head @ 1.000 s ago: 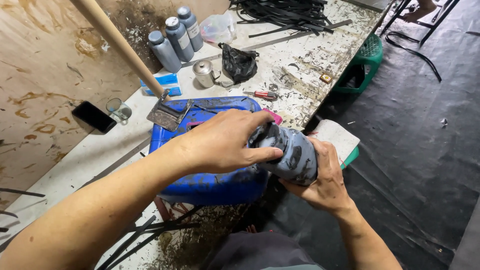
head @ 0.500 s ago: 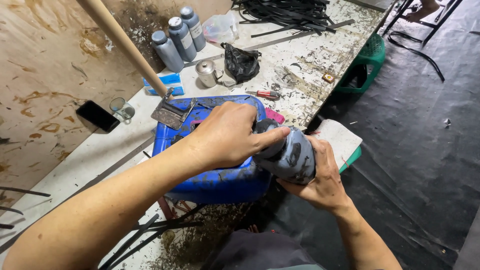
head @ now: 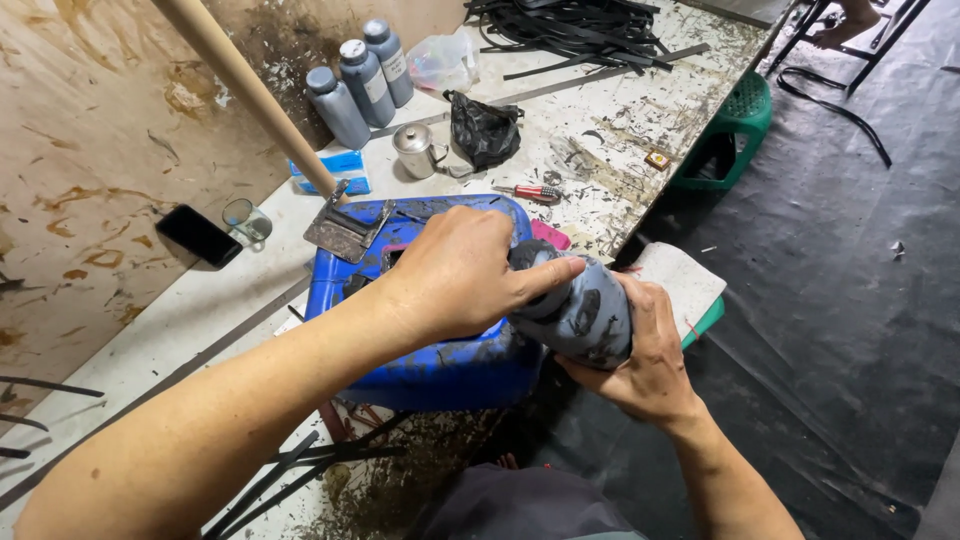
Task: The person pours black ink from a gray bottle into a small purple ink pad, then uses a roller to spread the ink evenly. They pick up a black strip and press it onto the inked roller to coat it with ink.
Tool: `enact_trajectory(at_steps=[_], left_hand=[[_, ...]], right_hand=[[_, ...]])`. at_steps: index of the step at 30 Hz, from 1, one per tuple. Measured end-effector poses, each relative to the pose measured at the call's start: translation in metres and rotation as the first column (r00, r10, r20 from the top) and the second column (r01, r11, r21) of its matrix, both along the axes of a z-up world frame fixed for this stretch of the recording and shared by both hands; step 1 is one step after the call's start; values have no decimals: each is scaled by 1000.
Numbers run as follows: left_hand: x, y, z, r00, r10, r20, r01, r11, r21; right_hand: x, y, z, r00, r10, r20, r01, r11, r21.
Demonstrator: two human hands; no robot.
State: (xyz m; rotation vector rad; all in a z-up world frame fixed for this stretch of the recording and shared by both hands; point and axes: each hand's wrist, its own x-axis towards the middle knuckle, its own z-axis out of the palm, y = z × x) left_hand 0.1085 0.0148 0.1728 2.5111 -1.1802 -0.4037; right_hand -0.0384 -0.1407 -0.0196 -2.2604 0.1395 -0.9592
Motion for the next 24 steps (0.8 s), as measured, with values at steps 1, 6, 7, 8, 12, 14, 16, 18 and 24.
enact_trajectory(at_steps=[1,6,7,8,12,14,16,18,24], left_hand=[[1,-1,0,1000,0,-1,0,1000,0],[7,-4,3,998,-58,-32,60,997,53],[7,-4,3,998,-58,-31,60,997,54],[7,-5,2,997,-76,-34,77,996,55],[3,-3,5,987,-151,-50,154,986,62],[5,-4,0,978,-200,-62,203,978,51],[9,-4,-5,966,-250,-72,253,967,39],[14,-3,-11,934,-354,-43,353,935,-35],[9,-2,4,872,-480,-94,462,872,-164]], right_hand=[[0,0,1,1000,0,-1,0,1000,0],[-1,-2,3,1000,-4,18,4,1000,-27],[-1,-2,4,1000,-4,19,5,1000,-27],[-1,-3,4,1000,-9,17,10,1000,-22],[-3,-3,8,1000,-7,-18,7,1000,26],[-5,-6,8,999,11,-35,-9,999,48],[-6,-10,5,998,28,-51,-24,997,69],[-5,-14,-3,994,91,-62,-82,988,131],[-11,-17,5,988,106,-109,-82,977,199]])
